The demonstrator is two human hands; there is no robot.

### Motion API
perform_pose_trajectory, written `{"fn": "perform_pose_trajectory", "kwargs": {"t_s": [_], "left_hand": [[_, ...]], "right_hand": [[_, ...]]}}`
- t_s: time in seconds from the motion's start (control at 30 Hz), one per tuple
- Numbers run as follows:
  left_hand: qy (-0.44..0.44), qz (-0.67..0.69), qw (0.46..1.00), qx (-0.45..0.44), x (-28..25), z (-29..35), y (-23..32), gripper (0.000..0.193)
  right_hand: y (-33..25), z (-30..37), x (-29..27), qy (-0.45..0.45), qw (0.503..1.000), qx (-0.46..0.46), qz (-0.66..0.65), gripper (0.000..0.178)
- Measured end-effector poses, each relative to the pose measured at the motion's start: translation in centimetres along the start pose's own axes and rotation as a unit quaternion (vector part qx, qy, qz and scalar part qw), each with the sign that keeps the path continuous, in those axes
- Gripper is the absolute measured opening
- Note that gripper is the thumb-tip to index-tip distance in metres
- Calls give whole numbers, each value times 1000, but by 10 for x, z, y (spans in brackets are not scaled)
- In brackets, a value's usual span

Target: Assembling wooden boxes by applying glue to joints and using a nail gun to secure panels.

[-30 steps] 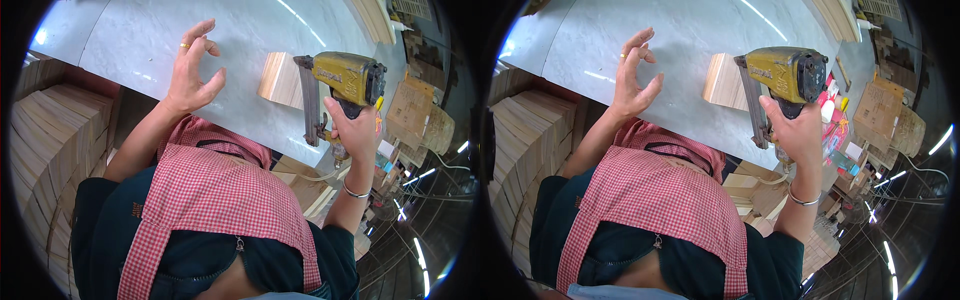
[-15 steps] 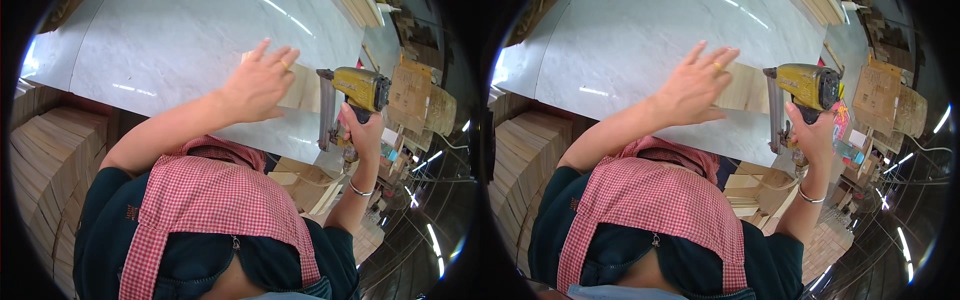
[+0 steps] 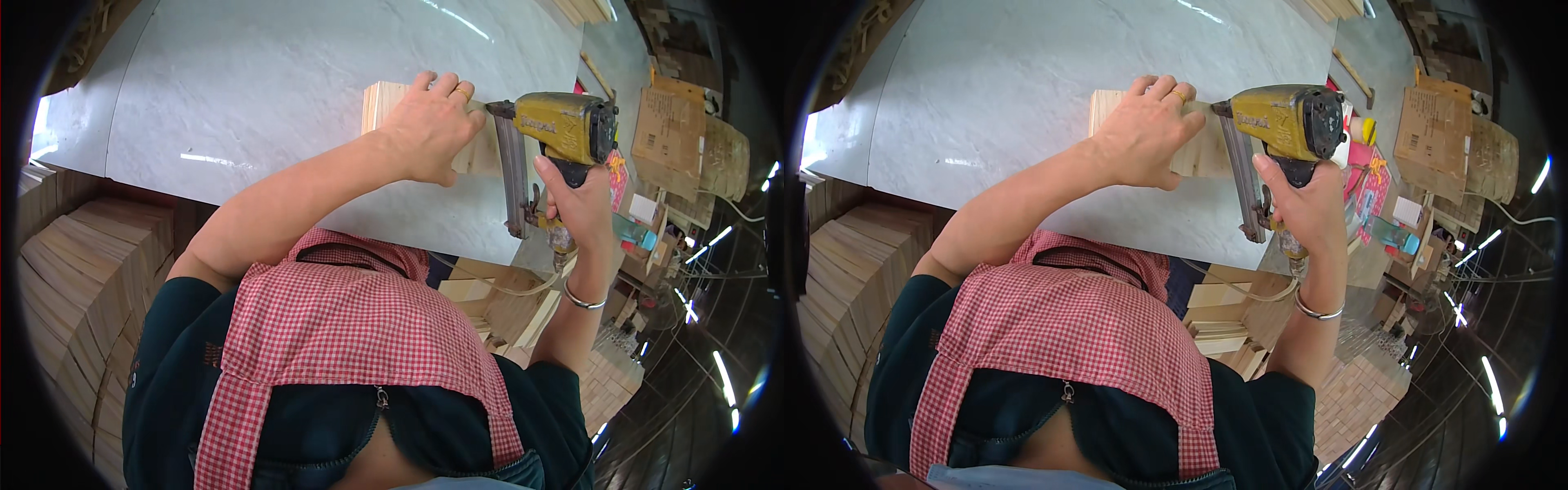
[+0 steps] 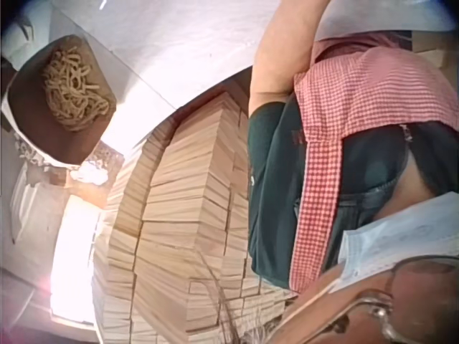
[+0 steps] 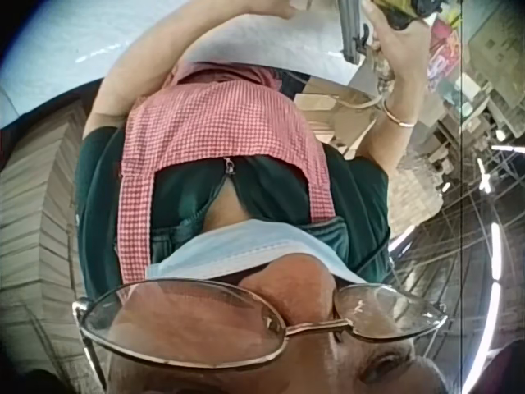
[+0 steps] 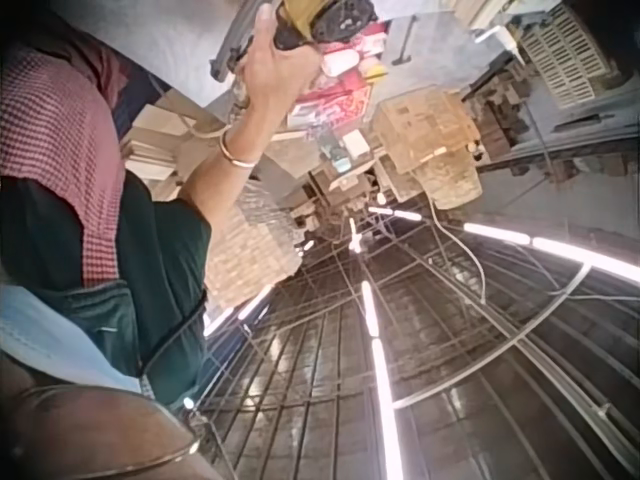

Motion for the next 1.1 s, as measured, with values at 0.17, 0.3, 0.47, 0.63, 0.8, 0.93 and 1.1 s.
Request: {"fn": "perform_pose_trajectory", "kwargs": {"t_s": [0.17, 0.3, 0.47, 0.63, 0.8, 0.93, 1.1], "left_hand": [[8, 0, 1000, 6, 0, 1, 0, 57], [11, 0, 1000, 10, 1, 2, 0, 56], [48, -19, 998, 44, 7, 6, -5, 56], [64, -36, 994, 79, 9, 12, -8, 58], [77, 78, 993, 33, -20, 25, -14, 63], [61, 550, 804, -219, -75, 64, -36, 63], [263, 555, 751, -243, -98, 154, -113, 42]], "right_hand": [[-2, 1, 1, 0, 1000, 10, -3, 25], [-2, 4, 6, 5, 1000, 25, -3, 25], [3, 7, 4, 23, 999, 41, -6, 26], [38, 26, -5, 116, 990, 73, -16, 28], [162, 54, -10, 223, 967, 124, 27, 39], [270, 64, 22, 246, 929, 86, 261, 57], [335, 71, 37, 228, 860, 239, 390, 60]]}}
Point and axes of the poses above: each hand's wrist, its own z-axis away from the middle knuckle, its own x-axis out of the palm, y = z × x, the point moved 2 cm from there along -z, towards the middle knuckle, and after that the axes turned 14 degrees about z, right-handed, at the moved point
